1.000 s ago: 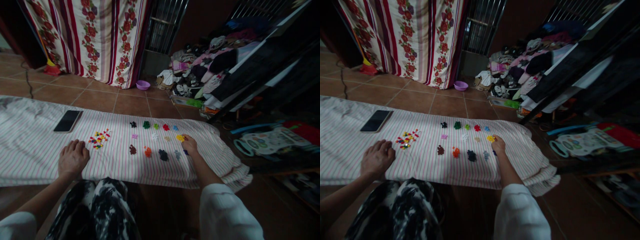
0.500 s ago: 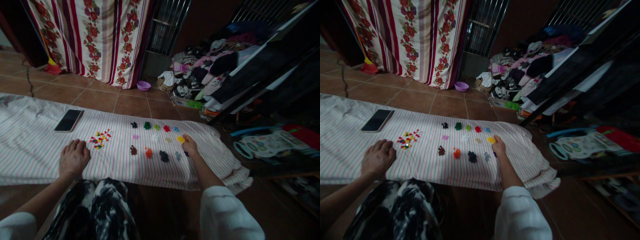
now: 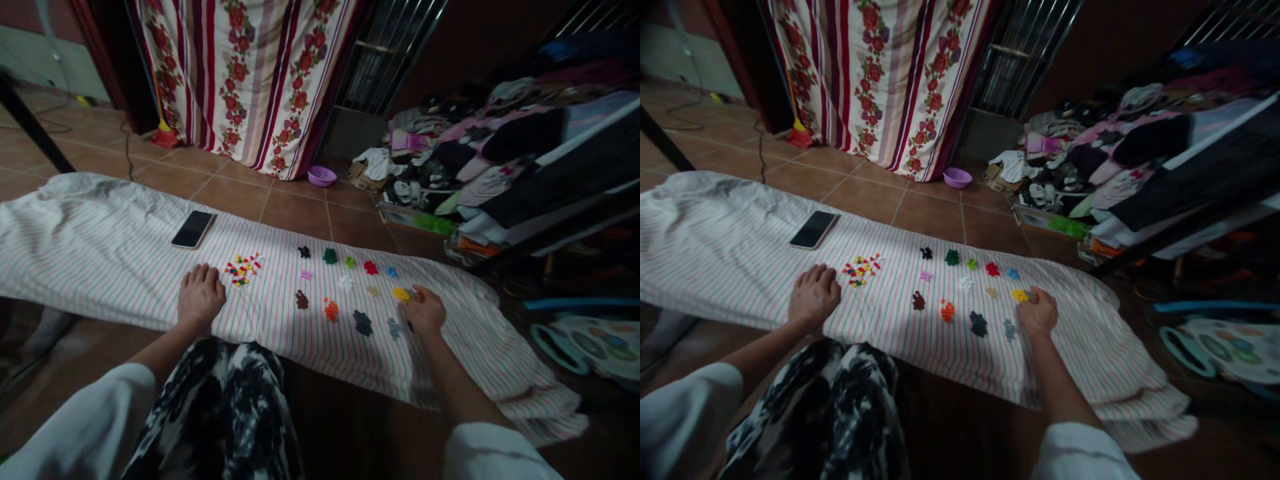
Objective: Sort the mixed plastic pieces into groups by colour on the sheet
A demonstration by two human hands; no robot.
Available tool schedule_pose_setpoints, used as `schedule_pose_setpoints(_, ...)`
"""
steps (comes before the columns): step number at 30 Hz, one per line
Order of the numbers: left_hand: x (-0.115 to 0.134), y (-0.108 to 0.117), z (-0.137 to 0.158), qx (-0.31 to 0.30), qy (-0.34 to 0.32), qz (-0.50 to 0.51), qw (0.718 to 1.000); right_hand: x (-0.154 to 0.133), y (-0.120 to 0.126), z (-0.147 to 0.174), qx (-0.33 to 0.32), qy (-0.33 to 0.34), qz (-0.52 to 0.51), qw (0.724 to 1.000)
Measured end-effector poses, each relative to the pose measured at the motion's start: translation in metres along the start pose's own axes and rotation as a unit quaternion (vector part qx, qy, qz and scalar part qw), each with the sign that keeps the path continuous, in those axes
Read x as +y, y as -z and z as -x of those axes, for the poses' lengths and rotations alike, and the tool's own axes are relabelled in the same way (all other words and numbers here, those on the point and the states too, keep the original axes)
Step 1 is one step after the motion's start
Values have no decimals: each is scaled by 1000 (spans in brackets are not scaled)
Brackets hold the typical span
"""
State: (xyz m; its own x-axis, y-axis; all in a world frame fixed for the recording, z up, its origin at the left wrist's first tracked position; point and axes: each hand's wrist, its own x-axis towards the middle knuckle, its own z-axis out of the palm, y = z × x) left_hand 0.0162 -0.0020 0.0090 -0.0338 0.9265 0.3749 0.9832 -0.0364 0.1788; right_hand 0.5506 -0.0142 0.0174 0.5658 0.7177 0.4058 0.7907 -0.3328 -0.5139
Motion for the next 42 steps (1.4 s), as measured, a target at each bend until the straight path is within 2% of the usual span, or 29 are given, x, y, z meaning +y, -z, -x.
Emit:
schedule_pose_setpoints(3, 0, -2, 1, 4, 4, 3, 1000, -48, -2, 7, 33, 32, -17, 999)
schedule_pose_setpoints(7, 0, -4, 1, 3, 6, 12, 1000, -127, -17, 33, -13, 158, -115, 981)
schedule_pose_setpoints(12, -1, -4, 1, 11, 5, 19, 1000, -215, -66, 108, -122, 240, -232, 935)
schedule_pose_setpoints(15, 0, -4, 1, 15, 7, 17, 1000, -252, -99, 158, -201, 274, -265, 902)
schedule_pose_setpoints(17, 0, -3, 1, 15, 11, 24, 1000, -268, -114, 182, -221, 285, -263, 895)
schedule_pose_setpoints(22, 1, -1, -1, 5, 17, 36, 999, -285, -124, 201, -245, 302, -223, 894)
schedule_pose_setpoints(27, 1, -2, 0, -2, 22, 47, 999, -293, -123, 205, -209, 313, -168, 911)
schedule_pose_setpoints(32, 1, -1, 0, -2, 24, 55, 998, -302, -128, 209, -197, 289, -130, 928)
schedule_pose_setpoints(42, 0, -5, 2, 27, 16, 43, 999, -300, -128, 206, -204, 263, -147, 931)
